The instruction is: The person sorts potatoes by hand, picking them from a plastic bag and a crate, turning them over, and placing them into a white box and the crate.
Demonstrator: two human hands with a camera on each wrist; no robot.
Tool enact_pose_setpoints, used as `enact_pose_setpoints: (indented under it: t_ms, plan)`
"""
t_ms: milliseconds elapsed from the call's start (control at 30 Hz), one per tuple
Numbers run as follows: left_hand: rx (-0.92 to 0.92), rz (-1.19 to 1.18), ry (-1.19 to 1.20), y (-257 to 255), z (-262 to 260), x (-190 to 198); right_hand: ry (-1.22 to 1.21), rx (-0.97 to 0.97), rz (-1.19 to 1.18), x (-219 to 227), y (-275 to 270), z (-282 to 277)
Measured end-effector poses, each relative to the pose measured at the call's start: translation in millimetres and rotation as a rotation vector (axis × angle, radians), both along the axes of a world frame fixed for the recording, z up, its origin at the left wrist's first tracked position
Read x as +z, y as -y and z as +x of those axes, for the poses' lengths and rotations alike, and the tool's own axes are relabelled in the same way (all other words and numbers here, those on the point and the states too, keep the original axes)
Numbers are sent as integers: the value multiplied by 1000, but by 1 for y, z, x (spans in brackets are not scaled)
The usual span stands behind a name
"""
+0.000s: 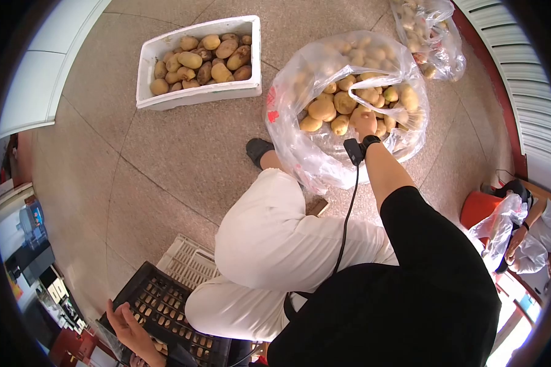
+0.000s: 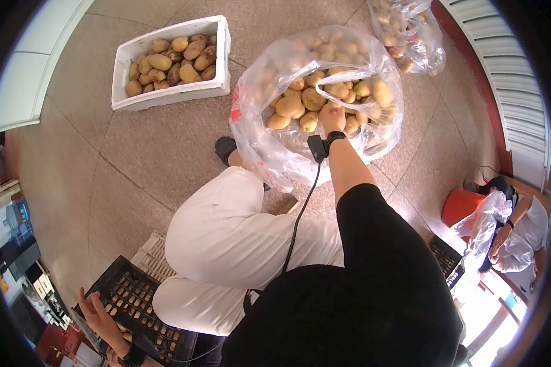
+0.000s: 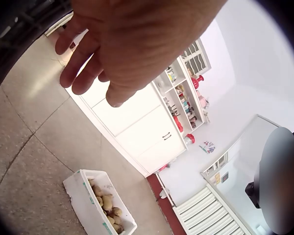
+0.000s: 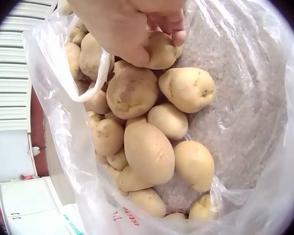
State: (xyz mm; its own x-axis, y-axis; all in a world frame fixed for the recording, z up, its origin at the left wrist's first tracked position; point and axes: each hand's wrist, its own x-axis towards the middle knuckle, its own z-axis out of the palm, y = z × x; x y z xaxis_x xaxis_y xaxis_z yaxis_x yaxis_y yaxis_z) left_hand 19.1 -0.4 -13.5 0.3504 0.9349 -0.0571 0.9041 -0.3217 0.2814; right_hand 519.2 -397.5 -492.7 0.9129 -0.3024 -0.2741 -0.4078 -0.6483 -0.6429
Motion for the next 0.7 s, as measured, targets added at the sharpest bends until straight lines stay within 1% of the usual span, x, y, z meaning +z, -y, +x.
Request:
enact_pose_setpoints:
  t_ms: [33,67,133,167,200,233,267,300,333,367,400,467,500,533,600,633,667,700]
  plan:
    - [5,4,-6,0,0,0,-52,-140,124,18,-3,-8]
    - [2,5,-3,-1,-1,0,-49,-142,125,28,-1,-10]
    - [2,4,33,-2,-5,0,-374,-222,760,40,20,-9]
    - [1,4,35,-2,-5,1,-592,-112,938,51,37,-11]
    - [-1,14,37,-1,-4,2,-534,-117,1087,54,42,-24]
    - [-3,27,42,-1,-3,3,-508,-97,1203,73,42,-41]
    - [-4,32,48,0,-2,5,-480,-75,1319,105,36,-58]
    - [-13,38,33,0,-1,7,-476,-72,1323,128,33,-72]
    - [-24,42,16,1,-1,8,-512,-44,1390,147,31,-84]
    - [-28,43,19,2,-1,7,-548,-17,1457,155,31,-90]
    - [-50,38,57,1,-1,7,-542,-21,1459,146,31,-90]
    - [-76,35,96,0,-3,6,-696,-167,1195,119,24,-77]
    - [-86,33,106,-1,-4,6,-584,-157,1078,115,10,-73]
    - [-90,34,115,-1,-6,6,-584,-153,1082,108,7,-60]
    - [-84,36,130,-1,-6,7,-679,274,810,97,-9,-37]
    - [-83,28,142,0,-6,7,-591,410,652,118,-26,-34]
    - [-68,31,142,0,-7,7,-595,425,649,121,-37,-29]
    - [-60,33,131,-1,-7,6,-336,857,253,121,-46,-22]
